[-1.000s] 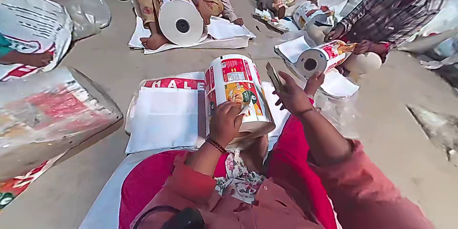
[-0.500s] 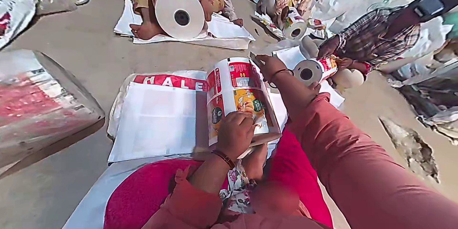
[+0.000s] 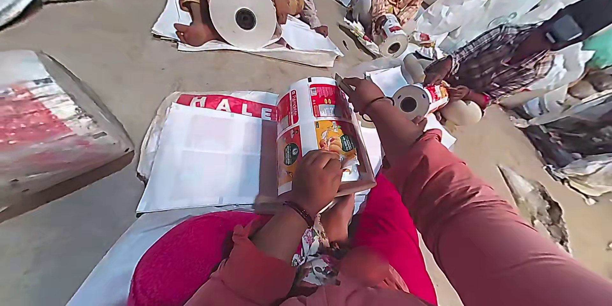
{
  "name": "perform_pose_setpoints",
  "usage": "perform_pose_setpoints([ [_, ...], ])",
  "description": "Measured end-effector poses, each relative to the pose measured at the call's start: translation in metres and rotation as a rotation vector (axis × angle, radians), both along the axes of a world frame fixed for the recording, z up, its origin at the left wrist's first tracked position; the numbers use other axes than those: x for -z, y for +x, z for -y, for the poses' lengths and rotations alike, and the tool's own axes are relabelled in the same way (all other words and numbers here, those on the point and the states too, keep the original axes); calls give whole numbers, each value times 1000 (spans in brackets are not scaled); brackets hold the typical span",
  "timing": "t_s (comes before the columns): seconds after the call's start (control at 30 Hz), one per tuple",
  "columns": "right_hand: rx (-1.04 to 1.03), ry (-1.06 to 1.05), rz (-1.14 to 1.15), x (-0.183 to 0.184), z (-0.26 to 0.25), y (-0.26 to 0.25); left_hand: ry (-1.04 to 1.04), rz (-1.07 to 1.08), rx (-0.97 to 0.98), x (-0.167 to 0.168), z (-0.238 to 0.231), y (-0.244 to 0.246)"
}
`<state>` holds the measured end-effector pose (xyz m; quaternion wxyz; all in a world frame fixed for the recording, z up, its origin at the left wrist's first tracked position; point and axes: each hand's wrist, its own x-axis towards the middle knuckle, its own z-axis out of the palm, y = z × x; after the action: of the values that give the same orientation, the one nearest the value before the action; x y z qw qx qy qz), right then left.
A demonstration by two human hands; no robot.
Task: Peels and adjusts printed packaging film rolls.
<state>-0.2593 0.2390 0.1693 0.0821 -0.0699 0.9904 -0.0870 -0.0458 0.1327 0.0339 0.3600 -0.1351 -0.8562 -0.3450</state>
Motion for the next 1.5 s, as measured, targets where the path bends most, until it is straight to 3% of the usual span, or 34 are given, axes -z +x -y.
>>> perform_pose_setpoints([
  [0.5,-129,38,161,-32,-12,30,-25,2,16,-3,1,2],
  [1.27,-159,17,360,-47,-76,194,-77,56,-52,-14,-4,11],
  [1.4,-10,-220,186,-35,-97,219,52,105,-92,-16,-3,12],
  [1.5,144,-687,50,2,-109,224,308,195,-86,-20,4,12],
])
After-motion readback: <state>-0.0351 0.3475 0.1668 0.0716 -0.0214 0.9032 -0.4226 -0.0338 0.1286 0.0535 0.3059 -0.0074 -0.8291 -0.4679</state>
